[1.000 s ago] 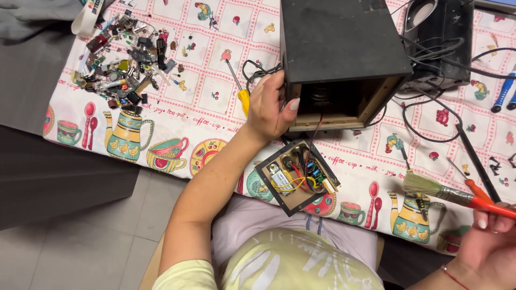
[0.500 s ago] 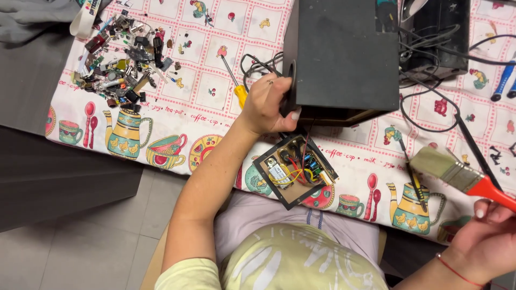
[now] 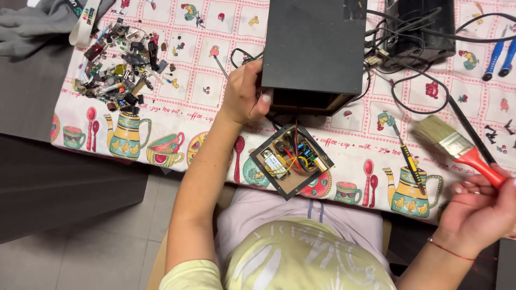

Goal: The person uses a thin brush to clean dust from a small circuit board and then uses a larger brush to clean the interior of a black speaker enclosure. The person handles the circuit board and speaker while seated at a table with various tools and electronic parts.

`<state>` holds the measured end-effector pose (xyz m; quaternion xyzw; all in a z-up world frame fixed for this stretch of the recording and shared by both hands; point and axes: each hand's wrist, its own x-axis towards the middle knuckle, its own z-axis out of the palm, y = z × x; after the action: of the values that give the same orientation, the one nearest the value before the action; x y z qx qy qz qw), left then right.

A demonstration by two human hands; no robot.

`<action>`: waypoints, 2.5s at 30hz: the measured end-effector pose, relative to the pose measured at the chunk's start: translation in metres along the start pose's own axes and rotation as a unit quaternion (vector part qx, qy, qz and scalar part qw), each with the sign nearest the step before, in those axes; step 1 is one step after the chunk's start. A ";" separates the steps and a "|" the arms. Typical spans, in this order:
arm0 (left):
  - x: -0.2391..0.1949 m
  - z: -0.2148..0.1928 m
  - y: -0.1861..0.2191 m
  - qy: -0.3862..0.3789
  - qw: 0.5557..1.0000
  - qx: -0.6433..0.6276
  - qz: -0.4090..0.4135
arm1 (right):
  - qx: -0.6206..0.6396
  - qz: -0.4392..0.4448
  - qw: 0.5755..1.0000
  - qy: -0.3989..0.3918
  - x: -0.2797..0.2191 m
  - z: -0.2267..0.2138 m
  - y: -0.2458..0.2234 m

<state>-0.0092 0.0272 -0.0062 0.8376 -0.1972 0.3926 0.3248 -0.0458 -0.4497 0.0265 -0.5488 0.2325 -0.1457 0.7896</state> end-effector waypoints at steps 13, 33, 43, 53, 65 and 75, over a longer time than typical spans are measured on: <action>-0.086 -0.035 0.101 0.031 0.994 0.046 -0.096 | 0.178 0.034 0.982 0.054 0.055 -0.098 0.037; -0.093 -0.029 0.171 -0.224 0.952 0.121 -0.171 | -0.230 -0.208 0.947 0.082 0.024 -0.065 0.031; -0.090 -0.029 0.169 -0.175 0.974 0.072 -0.126 | -0.602 -0.453 0.641 -0.148 0.033 -0.058 0.024; -0.078 -0.038 0.180 -0.197 0.954 0.032 -0.223 | -0.541 -0.463 0.676 -0.191 0.000 -0.024 0.020; -0.016 -0.067 0.210 -0.258 0.868 -0.073 -0.418 | -0.410 -0.425 0.763 -0.264 -0.053 0.036 0.010; 0.015 -0.077 0.215 -0.336 0.845 -0.083 -0.408 | -0.336 -0.478 0.626 -0.517 -0.093 0.082 0.036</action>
<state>-0.1666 -0.0730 0.1264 0.8930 0.0334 -0.0981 0.4379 -0.0823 -0.3263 0.0357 -0.7950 -0.4757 -0.1071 0.3608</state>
